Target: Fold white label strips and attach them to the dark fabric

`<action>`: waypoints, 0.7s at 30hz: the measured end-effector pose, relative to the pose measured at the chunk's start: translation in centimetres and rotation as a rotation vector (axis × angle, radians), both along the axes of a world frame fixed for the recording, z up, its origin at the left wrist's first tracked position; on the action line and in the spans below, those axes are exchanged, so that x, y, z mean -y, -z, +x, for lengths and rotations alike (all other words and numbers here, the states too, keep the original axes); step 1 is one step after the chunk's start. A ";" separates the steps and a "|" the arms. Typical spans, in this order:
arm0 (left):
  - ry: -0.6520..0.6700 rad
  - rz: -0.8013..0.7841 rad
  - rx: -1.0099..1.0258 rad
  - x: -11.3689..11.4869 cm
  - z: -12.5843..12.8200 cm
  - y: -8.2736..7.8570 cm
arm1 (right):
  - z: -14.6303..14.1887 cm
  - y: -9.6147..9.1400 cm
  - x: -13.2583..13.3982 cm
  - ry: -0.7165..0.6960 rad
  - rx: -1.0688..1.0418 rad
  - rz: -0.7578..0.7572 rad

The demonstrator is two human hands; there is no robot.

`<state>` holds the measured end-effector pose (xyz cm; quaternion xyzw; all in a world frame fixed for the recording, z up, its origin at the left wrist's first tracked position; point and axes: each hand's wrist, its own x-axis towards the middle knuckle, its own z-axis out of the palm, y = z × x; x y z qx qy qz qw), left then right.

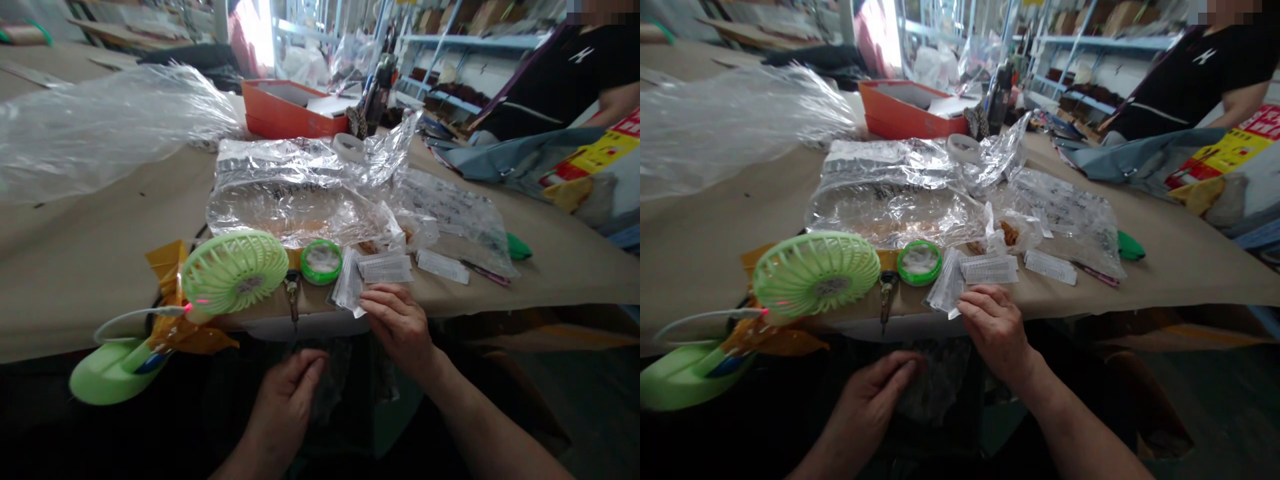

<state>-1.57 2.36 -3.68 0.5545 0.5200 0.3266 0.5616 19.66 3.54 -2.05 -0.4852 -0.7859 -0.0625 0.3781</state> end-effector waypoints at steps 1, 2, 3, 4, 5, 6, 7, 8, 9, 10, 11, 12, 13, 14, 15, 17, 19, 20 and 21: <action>0.001 -0.073 0.050 0.0 0.4 -0.4 | 0.1 -0.2 0.1 -0.012 -0.025 -0.004; -0.004 -0.171 0.123 -0.1 0.8 -0.9 | 0.2 -0.5 0.3 -0.023 -0.044 -0.004; -0.006 -0.287 0.222 -0.1 1.3 -1.3 | 0.1 -0.8 0.7 -0.037 -0.054 -0.003; -0.005 -0.406 0.351 -0.1 1.8 -1.7 | 0.0 -1.1 1.1 -0.058 -0.057 0.001; -0.002 -0.515 0.492 -0.1 2.4 -2.0 | -0.2 -1.3 1.6 -0.084 -0.053 0.005; 0.000 -0.599 0.631 -0.1 2.9 -2.3 | -0.5 -1.5 2.1 -0.113 -0.043 0.007; 0.004 -0.654 0.747 -0.2 3.4 -2.5 | -0.9 -1.7 2.7 -0.145 -0.028 0.003; 0.008 -0.682 0.832 -0.3 3.9 -2.6 | -1.2 -1.8 3.3 -0.175 -0.012 -0.006; 0.007 -0.690 0.883 -0.5 4.3 -2.6 | -1.5 -1.8 3.7 -0.203 0.007 -0.022; 0.000 -0.691 0.905 -0.6 4.7 -2.6 | -1.7 -1.8 4.0 -0.226 0.024 -0.038; -0.010 -0.692 0.907 -0.7 4.9 -2.6 | -1.7 -1.8 4.2 -0.241 0.037 -0.049; -0.022 -0.694 0.894 -0.8 5.1 -2.5 | -1.6 -1.8 4.2 -0.243 0.045 -0.056; -0.038 -0.703 0.864 -0.9 5.2 -2.4 | -1.3 -1.8 4.0 -0.226 0.049 -0.061; -0.053 -0.716 0.818 -0.9 5.2 -2.4 | -0.8 -1.9 3.6 -0.187 0.053 -0.068; -0.070 -0.731 0.757 -0.8 5.2 -2.3 | -0.3 -1.9 3.1 -0.123 0.065 -0.080; -0.090 -0.746 0.631 -0.5 5.2 -2.1 | 0.8 -2.0 1.9 0.055 0.119 -0.124; -0.091 -0.731 0.556 -0.2 5.1 -2.0 | 1.8 -1.9 0.9 0.213 0.210 -0.183; -0.086 -0.718 0.544 -0.1 5.1 -1.9 | 2.1 -1.9 0.6 0.264 0.259 -0.208; -0.082 -0.710 0.538 0.0 5.1 -1.9 | 2.3 -1.8 0.4 0.293 0.301 -0.230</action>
